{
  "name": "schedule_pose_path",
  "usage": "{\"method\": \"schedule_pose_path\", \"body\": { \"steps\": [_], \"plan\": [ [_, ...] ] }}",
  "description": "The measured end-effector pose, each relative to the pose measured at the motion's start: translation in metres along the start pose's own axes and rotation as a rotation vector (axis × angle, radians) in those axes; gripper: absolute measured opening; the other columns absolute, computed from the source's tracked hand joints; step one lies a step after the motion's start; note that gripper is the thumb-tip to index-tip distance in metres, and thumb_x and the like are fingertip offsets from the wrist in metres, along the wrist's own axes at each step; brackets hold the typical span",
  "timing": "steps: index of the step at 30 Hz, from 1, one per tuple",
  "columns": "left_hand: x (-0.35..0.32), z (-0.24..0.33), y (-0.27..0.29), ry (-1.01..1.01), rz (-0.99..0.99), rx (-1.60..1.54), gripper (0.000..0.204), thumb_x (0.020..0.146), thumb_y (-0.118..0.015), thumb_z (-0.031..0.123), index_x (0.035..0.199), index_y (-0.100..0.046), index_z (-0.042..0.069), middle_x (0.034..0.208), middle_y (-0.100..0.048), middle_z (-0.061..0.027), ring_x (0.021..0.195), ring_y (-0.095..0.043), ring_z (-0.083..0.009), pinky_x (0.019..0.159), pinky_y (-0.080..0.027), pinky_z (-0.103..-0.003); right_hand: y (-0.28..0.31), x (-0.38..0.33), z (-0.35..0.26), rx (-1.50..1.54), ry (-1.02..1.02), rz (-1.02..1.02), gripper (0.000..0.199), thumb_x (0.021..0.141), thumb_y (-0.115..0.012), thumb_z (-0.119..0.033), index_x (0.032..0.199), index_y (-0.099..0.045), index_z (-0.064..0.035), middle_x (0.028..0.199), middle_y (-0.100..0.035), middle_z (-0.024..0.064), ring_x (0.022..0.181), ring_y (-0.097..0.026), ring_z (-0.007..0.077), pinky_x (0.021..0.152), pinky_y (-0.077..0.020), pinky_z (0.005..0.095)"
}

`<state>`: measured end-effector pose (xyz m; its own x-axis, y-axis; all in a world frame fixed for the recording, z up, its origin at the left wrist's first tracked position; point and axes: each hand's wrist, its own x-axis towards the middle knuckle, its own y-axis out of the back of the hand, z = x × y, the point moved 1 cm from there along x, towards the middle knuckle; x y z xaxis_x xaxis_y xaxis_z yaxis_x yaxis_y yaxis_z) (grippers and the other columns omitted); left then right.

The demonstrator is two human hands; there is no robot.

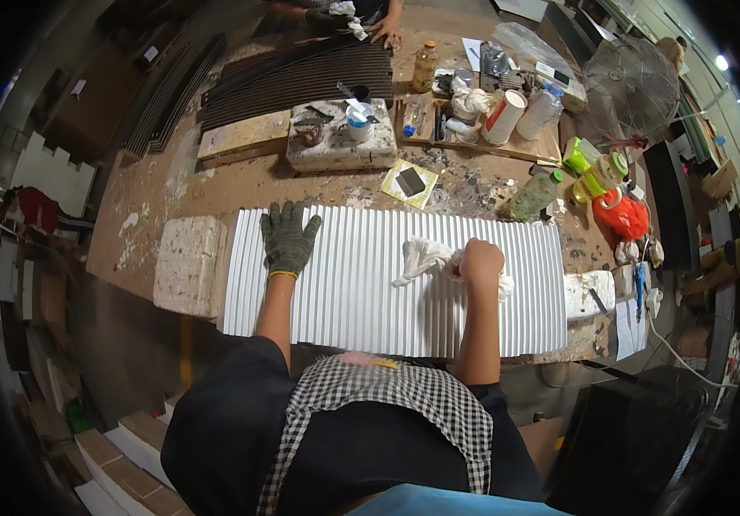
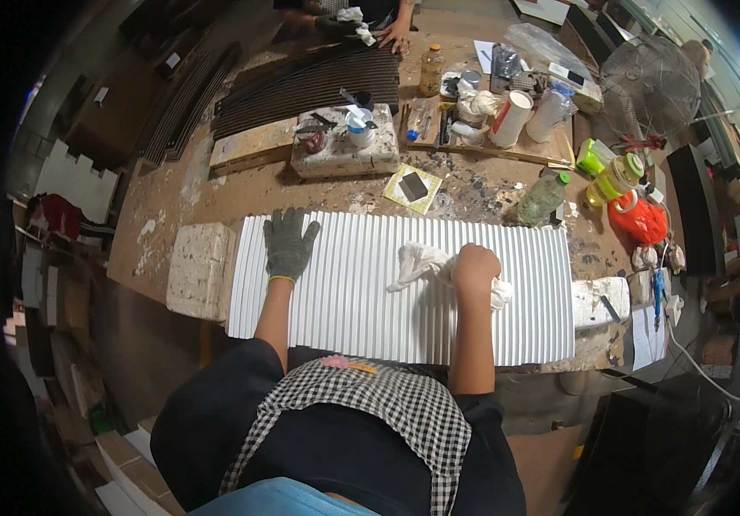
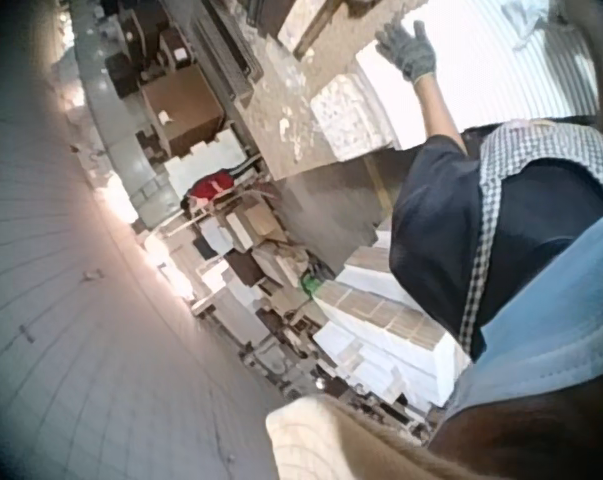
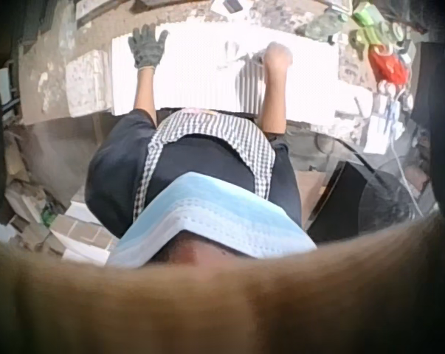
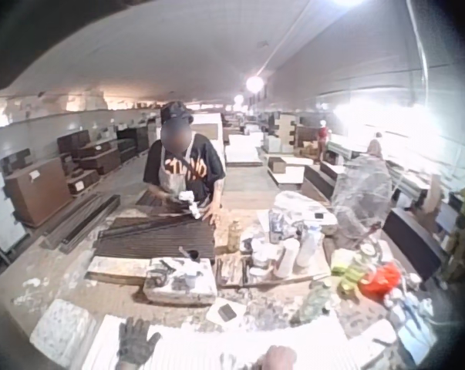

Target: The person wipes a white corrugated panel on a workbench using a white cloth. They repeatedly rub the surface, occasionally repositioning the cloth and adjusting their grip. The person also briefly handles a small black tool and a green bottle before returning to wiping.

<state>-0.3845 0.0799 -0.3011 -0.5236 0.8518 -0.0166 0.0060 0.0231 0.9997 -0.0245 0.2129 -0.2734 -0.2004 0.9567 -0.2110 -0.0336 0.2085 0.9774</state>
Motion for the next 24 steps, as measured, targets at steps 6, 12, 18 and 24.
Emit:
{"method": "schedule_pose_path", "body": {
  "steps": [6, 12, 18, 24],
  "plan": [
    [0.000, -0.015, -0.011, -0.018, 0.074, -0.071, 0.069, 0.103, -0.044, 0.059, 0.149, -0.051, 0.008, 0.160, -0.044, -0.0147, 0.153, -0.027, -0.0371, 0.125, -0.014, -0.056, 0.004, 0.024, -0.009, -0.137, 0.038, -0.229, 0.023, 0.082, -0.073, -0.022, 0.100, -0.081, -0.0101, 0.105, -0.077, 0.0136, 0.097, -0.075, 0.0320, 0.077, -0.0622, 0.0466],
    [0.007, -0.015, -0.026, -0.051, 0.166, -0.089, 0.067, 0.102, -0.048, 0.057, 0.148, -0.053, 0.008, 0.156, -0.048, -0.0158, 0.150, -0.032, -0.0371, 0.125, -0.016, -0.056, 0.006, 0.031, -0.006, -0.181, 0.058, -0.260, 0.024, 0.089, -0.069, -0.018, 0.109, -0.080, -0.0118, 0.114, -0.077, 0.0112, 0.106, -0.074, 0.0294, 0.080, -0.0632, 0.0441],
    [0.009, -0.007, -0.009, -0.012, 0.039, -0.050, 0.065, 0.104, -0.045, 0.055, 0.152, -0.048, 0.010, 0.160, -0.043, -0.0135, 0.152, -0.029, -0.0348, 0.127, -0.013, -0.054, 0.009, 0.026, -0.002, -0.199, 0.113, -0.211, 0.022, 0.084, -0.071, -0.022, 0.102, -0.081, -0.0117, 0.105, -0.078, 0.0109, 0.098, -0.076, 0.0285, 0.075, -0.0633, 0.0432],
    [0.008, -0.004, -0.001, 0.005, -0.005, -0.050, 0.064, 0.105, -0.044, 0.055, 0.153, -0.047, 0.014, 0.161, -0.043, -0.0115, 0.153, -0.027, -0.0340, 0.127, -0.012, -0.053, 0.007, 0.023, -0.002, -0.130, 0.078, -0.244, 0.023, 0.079, -0.075, -0.025, 0.094, -0.081, -0.0092, 0.099, -0.077, 0.0136, 0.094, -0.075, 0.0332, 0.078, -0.0608, 0.0439]
  ]
}}
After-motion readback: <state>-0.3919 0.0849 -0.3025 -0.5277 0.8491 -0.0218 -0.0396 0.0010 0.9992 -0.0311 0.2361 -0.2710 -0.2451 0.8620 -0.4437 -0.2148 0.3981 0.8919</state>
